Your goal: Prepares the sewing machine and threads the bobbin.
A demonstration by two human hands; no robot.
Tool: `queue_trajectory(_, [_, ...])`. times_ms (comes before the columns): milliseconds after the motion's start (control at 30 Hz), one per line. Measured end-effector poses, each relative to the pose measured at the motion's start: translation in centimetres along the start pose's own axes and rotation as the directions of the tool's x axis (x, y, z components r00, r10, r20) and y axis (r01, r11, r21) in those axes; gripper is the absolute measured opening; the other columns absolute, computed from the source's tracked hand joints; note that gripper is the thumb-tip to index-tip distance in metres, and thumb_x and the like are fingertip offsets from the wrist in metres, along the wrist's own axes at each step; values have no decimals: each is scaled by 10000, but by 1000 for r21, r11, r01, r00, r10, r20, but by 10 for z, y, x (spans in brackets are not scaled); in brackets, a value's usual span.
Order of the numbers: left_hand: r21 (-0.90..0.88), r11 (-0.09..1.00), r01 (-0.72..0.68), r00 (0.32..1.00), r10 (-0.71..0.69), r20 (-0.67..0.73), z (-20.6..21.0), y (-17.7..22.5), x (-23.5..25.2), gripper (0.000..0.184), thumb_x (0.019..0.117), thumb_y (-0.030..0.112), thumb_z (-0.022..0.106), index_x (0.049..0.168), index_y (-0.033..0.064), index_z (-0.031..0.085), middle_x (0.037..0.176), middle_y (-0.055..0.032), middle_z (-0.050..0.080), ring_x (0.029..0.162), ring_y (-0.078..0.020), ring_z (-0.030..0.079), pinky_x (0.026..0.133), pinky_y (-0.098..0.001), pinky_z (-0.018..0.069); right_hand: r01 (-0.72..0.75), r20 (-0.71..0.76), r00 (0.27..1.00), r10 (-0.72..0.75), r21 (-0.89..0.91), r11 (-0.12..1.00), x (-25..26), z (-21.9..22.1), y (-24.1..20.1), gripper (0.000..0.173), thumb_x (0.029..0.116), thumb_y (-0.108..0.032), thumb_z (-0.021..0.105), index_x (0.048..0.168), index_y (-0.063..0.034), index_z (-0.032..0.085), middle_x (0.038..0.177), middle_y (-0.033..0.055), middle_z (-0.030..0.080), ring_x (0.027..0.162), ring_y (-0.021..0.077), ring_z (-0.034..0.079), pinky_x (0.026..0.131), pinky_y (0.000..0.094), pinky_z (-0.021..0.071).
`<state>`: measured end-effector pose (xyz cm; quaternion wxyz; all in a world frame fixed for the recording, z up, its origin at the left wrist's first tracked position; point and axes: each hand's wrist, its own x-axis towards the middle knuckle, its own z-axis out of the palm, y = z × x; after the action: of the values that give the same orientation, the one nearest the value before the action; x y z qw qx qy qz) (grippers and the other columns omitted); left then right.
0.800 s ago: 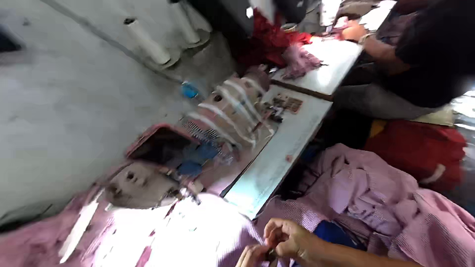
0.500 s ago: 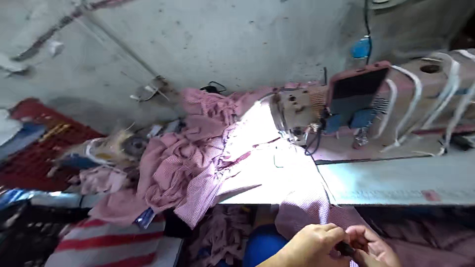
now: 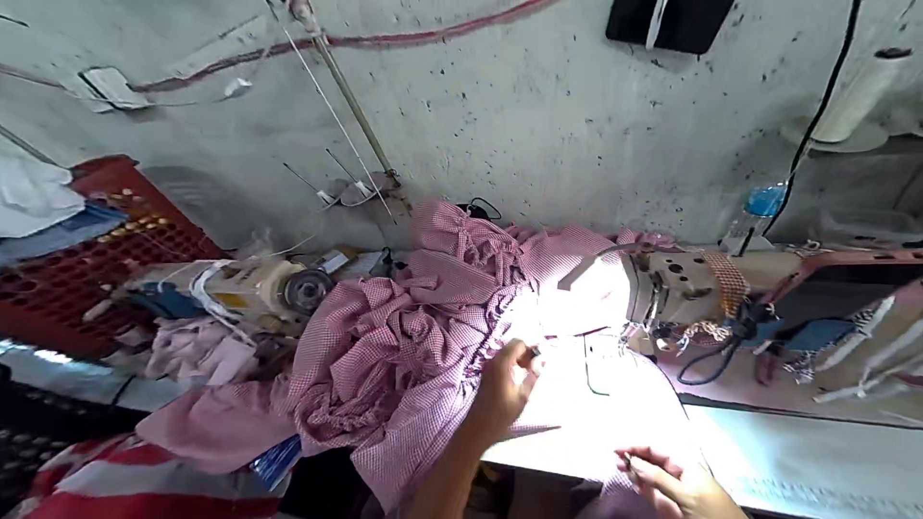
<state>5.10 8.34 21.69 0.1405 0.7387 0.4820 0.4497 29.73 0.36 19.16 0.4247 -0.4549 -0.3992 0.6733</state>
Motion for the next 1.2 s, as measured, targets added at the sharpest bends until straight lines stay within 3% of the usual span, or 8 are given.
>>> queue_trajectory(100, [145,987,68,995,-78,65,-38,-49,64,311,1044,147,524,1223,-78,641,1116,-226,698,1023,-302,699,937,-447,559,230,141,969,-205,-191,954,64,58,-22,138,1008,-75,560,1030,-12,680,833,-41,671,745,-4,622,735,183,535])
queue_trajectory(233, [225,973,46,996,-61,58,-54,-105,152,329,1077,169,486,1227,-96,610,1160,-279,646,1092,-390,648,987,-534,510,598,253,776,-578,-586,547,182,140,-61,272,1054,-93,440,1142,74,636,957,154,683,852,193,665,807,361,553])
queue_trajectory(400, [230,969,85,992,-104,73,-56,-104,226,398,1112,223,404,1286,-97,564,1264,-314,604,1205,-434,601,1045,-572,465,319,-114,771,-627,-782,535,328,149,-110,284,1038,-107,522,1267,49,580,1174,275,665,1136,433,647,981,613,504])
queue_trajectory(533, [277,949,150,936,-227,271,-41,-107,252,419,1124,241,359,1325,-81,538,1271,-290,605,1189,-399,616,1028,-552,477,-20,-186,889,-419,-929,369,387,119,-120,426,1034,-203,533,1382,43,550,1362,277,606,1358,453,501,1172,693,230])
queue_trajectory(700, [267,948,174,906,-260,333,-11,-160,278,446,1132,277,311,1345,-57,516,1210,-298,641,1154,-429,638,993,-597,489,-24,-128,850,-511,-978,205,348,149,-109,343,1060,-187,462,1342,-13,554,1244,197,678,1181,363,647,1080,584,414])
queue_trajectory(933, [653,756,-52,838,-322,440,9,-169,250,485,1115,323,356,1419,-25,503,1224,-248,673,1227,-390,614,1165,-560,319,-307,-316,949,-15,-931,199,316,124,-111,471,1016,-222,562,1427,-1,500,1410,248,571,1299,426,569,1021,634,466])
queue_trajectory(1100, [661,745,-88,731,-402,551,12,-165,229,423,1075,287,448,1383,28,578,1261,-232,660,1269,-408,568,1194,-599,250,-41,-281,828,-484,-893,449,365,113,-121,287,1074,-166,465,1278,-8,593,1182,262,672,1132,447,653,928,631,520])
queue_trajectory(1200, [623,777,-84,753,-360,551,11,-169,227,485,1115,353,336,1376,24,580,1275,-218,663,1280,-362,578,1196,-569,243,85,-185,829,-528,-891,446,411,103,-120,253,1045,-117,530,1240,10,630,1190,277,672,1170,480,616,1007,705,413])
